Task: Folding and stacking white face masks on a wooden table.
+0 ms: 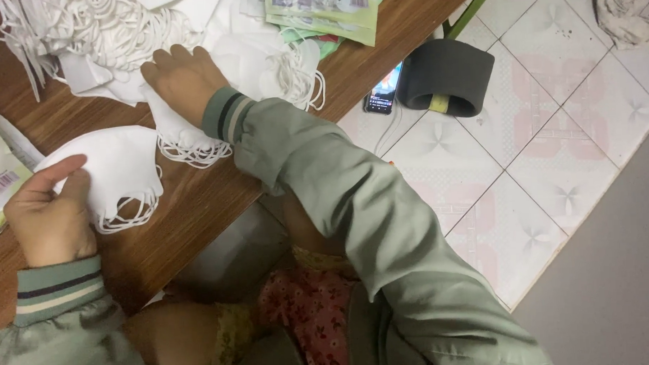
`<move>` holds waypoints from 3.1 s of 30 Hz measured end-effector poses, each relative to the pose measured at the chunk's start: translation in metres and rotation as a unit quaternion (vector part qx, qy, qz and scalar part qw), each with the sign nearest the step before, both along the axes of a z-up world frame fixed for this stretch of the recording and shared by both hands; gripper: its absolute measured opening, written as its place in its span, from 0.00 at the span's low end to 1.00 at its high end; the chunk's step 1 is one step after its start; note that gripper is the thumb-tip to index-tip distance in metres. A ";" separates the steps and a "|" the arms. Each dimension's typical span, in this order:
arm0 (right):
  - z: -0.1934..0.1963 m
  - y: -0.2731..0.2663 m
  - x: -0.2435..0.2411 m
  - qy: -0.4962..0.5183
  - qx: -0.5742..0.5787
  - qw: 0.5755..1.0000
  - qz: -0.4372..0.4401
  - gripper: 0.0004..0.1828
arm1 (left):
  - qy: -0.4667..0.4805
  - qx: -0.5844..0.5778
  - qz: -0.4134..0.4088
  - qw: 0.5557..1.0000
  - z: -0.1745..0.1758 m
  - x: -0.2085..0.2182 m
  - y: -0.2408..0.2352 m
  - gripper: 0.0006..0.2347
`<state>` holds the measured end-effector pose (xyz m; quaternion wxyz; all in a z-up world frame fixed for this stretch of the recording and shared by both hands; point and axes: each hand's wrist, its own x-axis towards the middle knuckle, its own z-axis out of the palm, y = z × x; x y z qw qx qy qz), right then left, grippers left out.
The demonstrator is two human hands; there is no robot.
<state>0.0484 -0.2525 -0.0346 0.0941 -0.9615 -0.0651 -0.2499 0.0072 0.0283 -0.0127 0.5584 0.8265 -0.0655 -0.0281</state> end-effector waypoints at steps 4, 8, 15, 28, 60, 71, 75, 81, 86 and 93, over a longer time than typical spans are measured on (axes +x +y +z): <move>0.001 -0.001 -0.001 -0.025 -0.017 0.999 -0.012 0.05 | -0.020 0.013 -0.009 1.000 0.005 -0.002 -0.003 0.08; 0.000 0.000 0.000 -0.037 -0.009 0.999 -0.013 0.03 | 0.020 -0.008 0.012 1.000 0.004 -0.001 -0.004 0.07; -0.015 -0.004 0.015 -0.018 -0.047 0.998 -0.021 0.04 | 0.009 0.024 0.016 1.000 0.012 -0.001 -0.009 0.08; -0.029 -0.021 0.021 0.092 0.002 0.995 -0.042 0.13 | 0.021 -0.011 0.006 1.000 0.021 -0.005 -0.010 0.07; 0.023 0.020 -0.018 0.184 0.512 0.726 0.420 0.15 | 0.075 -0.131 -0.037 0.988 0.002 0.000 -0.008 0.12; 0.037 0.018 -0.023 0.195 0.544 0.691 0.434 0.13 | 0.052 -0.109 0.009 0.993 0.010 -0.004 -0.014 0.10; 0.061 0.012 -0.036 0.274 0.622 0.518 0.519 0.10 | 0.054 -0.105 0.038 0.992 0.014 -0.001 -0.013 0.18; 0.008 0.029 -0.010 0.186 0.539 0.706 0.420 0.13 | 0.111 -0.188 -0.016 0.976 0.009 -0.006 -0.017 0.06; 0.012 0.034 -0.016 0.175 0.526 0.725 0.408 0.15 | 0.097 -0.132 -0.019 0.986 0.017 -0.009 -0.021 0.06; 0.002 0.010 -0.004 0.109 0.133 0.982 0.077 0.14 | -0.067 0.008 -0.002 0.998 -0.006 0.001 -0.002 0.04</move>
